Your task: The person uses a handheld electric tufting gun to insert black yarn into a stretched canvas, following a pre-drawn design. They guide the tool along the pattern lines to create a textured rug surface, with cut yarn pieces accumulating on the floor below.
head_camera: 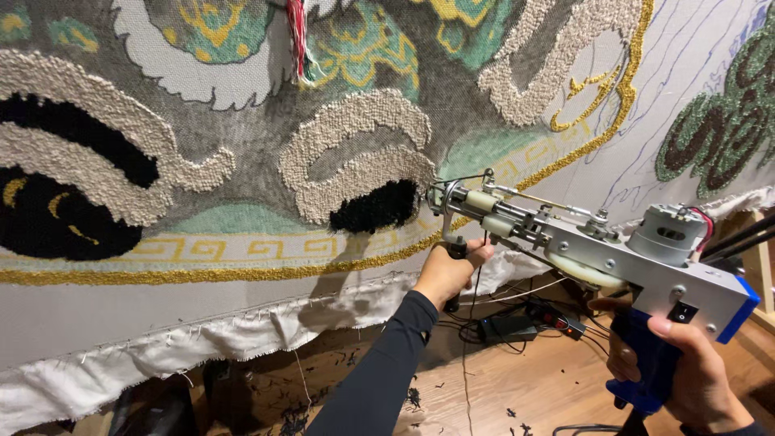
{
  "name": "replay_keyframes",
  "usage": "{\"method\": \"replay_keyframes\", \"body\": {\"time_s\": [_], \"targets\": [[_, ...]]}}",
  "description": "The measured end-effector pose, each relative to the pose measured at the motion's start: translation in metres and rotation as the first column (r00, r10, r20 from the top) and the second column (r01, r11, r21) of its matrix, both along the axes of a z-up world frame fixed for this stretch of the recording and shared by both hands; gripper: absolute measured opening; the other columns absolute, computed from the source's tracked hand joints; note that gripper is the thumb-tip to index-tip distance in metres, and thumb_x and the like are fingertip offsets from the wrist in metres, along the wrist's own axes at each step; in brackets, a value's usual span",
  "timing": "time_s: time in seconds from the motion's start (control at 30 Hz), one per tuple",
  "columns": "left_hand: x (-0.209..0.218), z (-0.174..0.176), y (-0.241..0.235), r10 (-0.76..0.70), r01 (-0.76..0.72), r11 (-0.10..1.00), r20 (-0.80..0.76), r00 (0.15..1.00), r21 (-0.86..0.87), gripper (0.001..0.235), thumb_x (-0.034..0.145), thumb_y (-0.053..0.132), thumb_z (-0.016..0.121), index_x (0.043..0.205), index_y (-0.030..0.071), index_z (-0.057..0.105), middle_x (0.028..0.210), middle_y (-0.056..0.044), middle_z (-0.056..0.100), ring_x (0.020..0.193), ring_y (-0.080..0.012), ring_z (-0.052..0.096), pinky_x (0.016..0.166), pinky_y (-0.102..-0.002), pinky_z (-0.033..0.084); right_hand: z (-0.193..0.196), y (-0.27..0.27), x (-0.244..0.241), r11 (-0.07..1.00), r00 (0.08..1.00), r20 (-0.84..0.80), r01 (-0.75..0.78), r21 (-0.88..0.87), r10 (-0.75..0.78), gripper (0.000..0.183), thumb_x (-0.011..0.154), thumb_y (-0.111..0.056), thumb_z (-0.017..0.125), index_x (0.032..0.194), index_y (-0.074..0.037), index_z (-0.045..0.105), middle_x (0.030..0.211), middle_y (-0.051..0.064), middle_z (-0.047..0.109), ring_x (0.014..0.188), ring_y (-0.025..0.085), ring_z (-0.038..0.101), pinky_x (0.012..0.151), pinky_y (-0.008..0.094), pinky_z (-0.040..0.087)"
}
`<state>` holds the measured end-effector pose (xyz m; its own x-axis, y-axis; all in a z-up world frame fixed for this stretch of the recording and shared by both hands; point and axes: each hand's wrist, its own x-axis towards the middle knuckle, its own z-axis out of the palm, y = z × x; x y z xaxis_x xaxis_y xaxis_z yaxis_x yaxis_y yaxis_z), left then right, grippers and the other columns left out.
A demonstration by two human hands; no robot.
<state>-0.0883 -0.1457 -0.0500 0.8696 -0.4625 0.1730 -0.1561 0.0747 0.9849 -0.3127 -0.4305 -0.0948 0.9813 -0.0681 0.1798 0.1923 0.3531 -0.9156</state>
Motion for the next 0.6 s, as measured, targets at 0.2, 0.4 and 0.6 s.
{"method": "replay_keyframes", "body": {"time_s": [0.2,0.4,0.6], "targets": [[-0.002,-0.022,0.002,-0.099,0.094,0.995,-0.136,0.986,-0.043,0.031,0.096,0.032,0.068,0.116,0.009,0.076,0.098,0.001,0.08,0.054,-0.0058,0.051,0.049,-0.023,0.046,-0.002,0.009,-0.003,0.998,0.991,-0.121,0.045,-0.034,-0.049,0.058,0.105,-0.048,0.057,0.099,0.009,0.061,0.066,0.012,0.052,0.057,0.024,0.054,0.05,0.041,0.048],[0.015,-0.053,0.006,-0.101,0.103,0.995,-0.107,0.989,0.008,0.024,0.097,0.022,0.066,0.108,0.007,0.08,0.104,-0.002,0.08,0.068,-0.0036,0.062,0.057,-0.023,0.05,0.03,0.058,0.002,0.967,0.946,-0.22,0.208,-0.148,-0.237,0.04,0.088,-0.04,0.054,0.085,-0.001,0.054,0.06,0.01,0.05,0.047,0.019,0.046,0.042,0.035,0.038],[0.019,-0.059,0.011,-0.083,0.093,0.994,-0.159,0.984,0.051,0.016,0.094,0.017,0.072,0.1,0.004,0.08,0.092,-0.004,0.076,0.058,-0.0096,0.054,0.054,-0.025,0.047,0.055,0.088,0.002,0.964,0.912,-0.32,0.218,-0.153,-0.257,0.043,0.087,-0.041,0.051,0.089,0.001,0.057,0.06,0.009,0.049,0.048,0.018,0.045,0.043,0.035,0.038]]}}
